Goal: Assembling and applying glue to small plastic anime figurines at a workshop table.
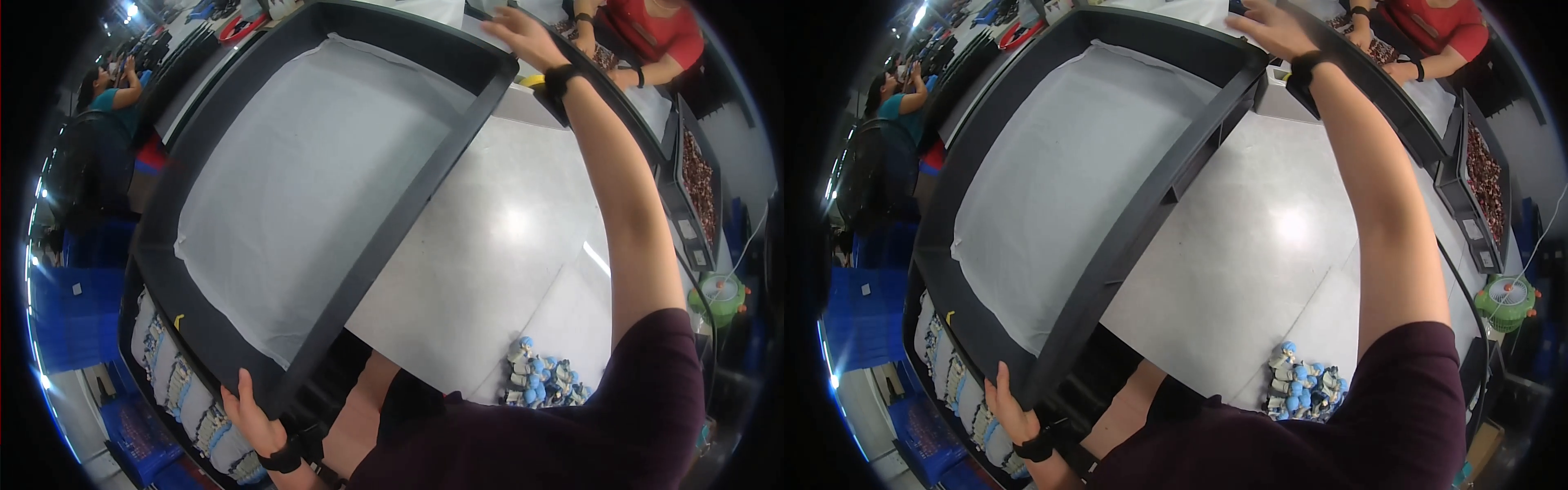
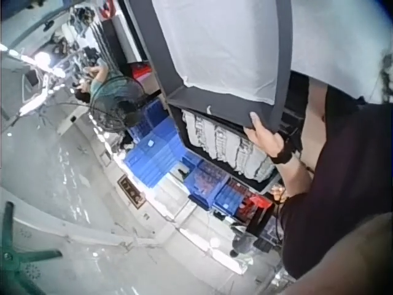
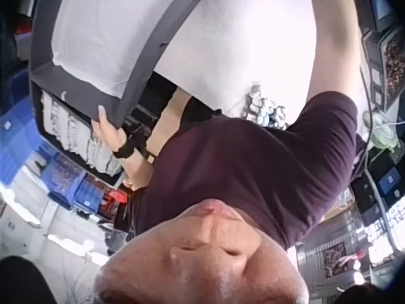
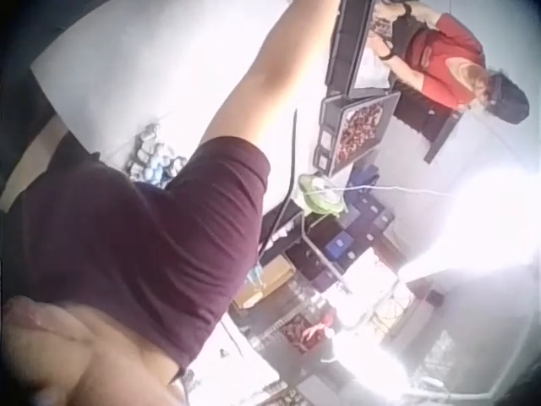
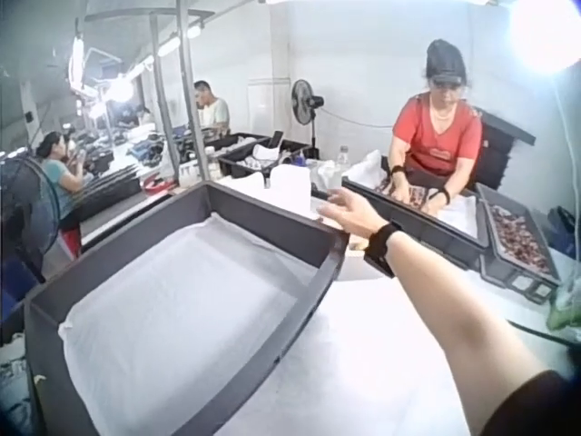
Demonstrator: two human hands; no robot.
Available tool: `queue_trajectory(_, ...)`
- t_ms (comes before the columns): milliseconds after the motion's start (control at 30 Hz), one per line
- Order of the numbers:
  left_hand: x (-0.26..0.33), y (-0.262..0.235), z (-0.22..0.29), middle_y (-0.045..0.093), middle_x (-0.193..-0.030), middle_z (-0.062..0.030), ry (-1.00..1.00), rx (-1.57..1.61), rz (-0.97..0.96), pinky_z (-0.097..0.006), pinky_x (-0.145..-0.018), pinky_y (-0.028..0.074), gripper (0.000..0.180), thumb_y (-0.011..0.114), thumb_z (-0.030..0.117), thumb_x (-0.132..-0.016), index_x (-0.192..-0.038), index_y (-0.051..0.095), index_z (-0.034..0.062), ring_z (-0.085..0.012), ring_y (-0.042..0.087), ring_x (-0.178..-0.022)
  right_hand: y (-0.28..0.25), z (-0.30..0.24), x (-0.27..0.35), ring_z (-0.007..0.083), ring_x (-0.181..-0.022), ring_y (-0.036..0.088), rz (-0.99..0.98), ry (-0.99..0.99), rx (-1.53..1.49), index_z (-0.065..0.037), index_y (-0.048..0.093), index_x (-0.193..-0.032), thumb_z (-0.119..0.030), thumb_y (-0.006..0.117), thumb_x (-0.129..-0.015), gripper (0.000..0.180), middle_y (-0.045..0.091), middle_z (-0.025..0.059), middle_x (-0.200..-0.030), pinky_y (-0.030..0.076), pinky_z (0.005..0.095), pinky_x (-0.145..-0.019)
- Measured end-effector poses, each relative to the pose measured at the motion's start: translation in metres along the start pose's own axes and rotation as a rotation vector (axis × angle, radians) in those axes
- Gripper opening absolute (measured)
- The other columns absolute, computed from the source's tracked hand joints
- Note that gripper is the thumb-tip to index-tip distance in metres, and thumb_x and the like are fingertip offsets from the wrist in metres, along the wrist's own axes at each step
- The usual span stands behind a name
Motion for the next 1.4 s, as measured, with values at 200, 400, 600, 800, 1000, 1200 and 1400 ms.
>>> queue_trajectory(200, 0.178, -0.114, 0.083, 0.046, -0.109, -0.0119, 0.463, -0.408, -0.031, -0.025, -0.088, 0.032, 0.034, 0.058, 0.011, -0.08, -0.11, 0.046, 0.0011, -0.0157, 0.043, -0.104, -0.238, -0.052, 0.315, 0.0183, -0.072, 0.056, 0.322, 0.236, 0.169, -0.004, 0.05, -0.113, -0.03, 0.038, -0.089, 0.037, 0.061, 0.0116, -0.094, 0.046, 0.0293, -0.066)
queue_trajectory(400, 0.402, -0.398, 0.174, 0.05, -0.056, -0.0015, 0.324, -0.384, -0.237, -0.021, -0.048, 0.032, 0.041, 0.043, 0.027, -0.09, -0.062, 0.055, -0.0006, -0.0052, 0.044, -0.053, -0.253, -0.359, 0.622, 0.0025, -0.037, 0.023, 0.218, 0.446, -0.551, -0.009, 0.05, -0.065, -0.039, 0.029, -0.092, 0.046, 0.03, -0.0067, -0.044, 0.015, 0.0191, -0.036)
queue_trajectory(600, 0.565, -0.746, 0.243, 0.054, -0.066, -0.0059, 0.573, -0.432, 0.334, -0.025, -0.061, 0.042, 0.04, 0.032, 0.03, -0.093, -0.074, 0.05, -0.0002, -0.0119, 0.052, -0.063, -0.153, -0.662, 0.793, 0.005, -0.044, 0.035, -0.399, 0.137, -0.708, 0.001, 0.055, -0.079, -0.033, 0.033, -0.089, 0.042, 0.034, -0.004, -0.048, 0.027, 0.0191, -0.042)
queue_trajectory(800, 0.551, -1.028, 0.307, 0.049, -0.093, -0.0069, 0.633, -0.602, 0.493, -0.026, -0.076, 0.042, 0.019, 0.051, 0.002, -0.075, -0.092, 0.044, 0.0038, -0.015, 0.052, -0.085, -0.064, -0.92, 0.919, 0.0033, -0.053, 0.041, -0.758, 0.126, -0.789, 0.0, 0.056, -0.089, -0.001, 0.056, -0.076, 0.013, 0.045, -0.0033, -0.058, 0.033, 0.0178, -0.049)
queue_trajectory(1000, 0.329, -1.333, 0.336, 0.055, -0.09, -0.0016, 0.027, -0.603, 0.291, -0.026, -0.075, 0.042, 0.028, 0.06, 0.014, -0.075, -0.099, 0.054, 0.0033, -0.0098, 0.052, -0.081, 0.168, -1.274, 0.904, 0.0049, -0.061, 0.045, -0.889, -0.175, -0.748, 0.002, 0.05, -0.102, 0.0, 0.058, -0.075, 0.028, 0.049, -0.0009, -0.067, 0.039, 0.0187, -0.057)
queue_trajectory(1200, 0.079, -1.605, 0.292, 0.054, -0.102, -0.0047, -0.075, -0.572, 0.159, -0.024, -0.079, 0.038, 0.037, 0.057, 0.026, -0.081, -0.11, 0.051, 0.0033, -0.0116, 0.05, -0.093, 0.556, -1.503, 0.86, 0.0119, -0.071, 0.053, -0.918, -0.185, -0.497, 0.0, 0.046, -0.109, -0.01, 0.064, -0.07, 0.045, 0.054, 0.0069, -0.084, 0.045, 0.0245, -0.064)
queue_trajectory(1400, -0.122, -1.857, 0.288, 0.055, -0.103, -0.0056, -0.054, -0.011, 0.164, -0.028, -0.081, 0.039, 0.031, 0.045, 0.025, -0.089, -0.11, 0.05, 0.0043, -0.0135, 0.051, -0.096, 0.823, -1.708, 0.836, 0.0134, -0.081, 0.051, -0.795, -0.237, -0.345, -0.003, 0.046, -0.112, -0.007, 0.061, -0.073, 0.042, 0.053, 0.0067, -0.093, 0.044, 0.026, -0.071)
Point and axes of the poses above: each hand's wrist, its own x-axis away from the middle knuckle, its own y-axis out of the palm, z = x × y, the point moved 10 cm from there along -x, towards the middle knuckle
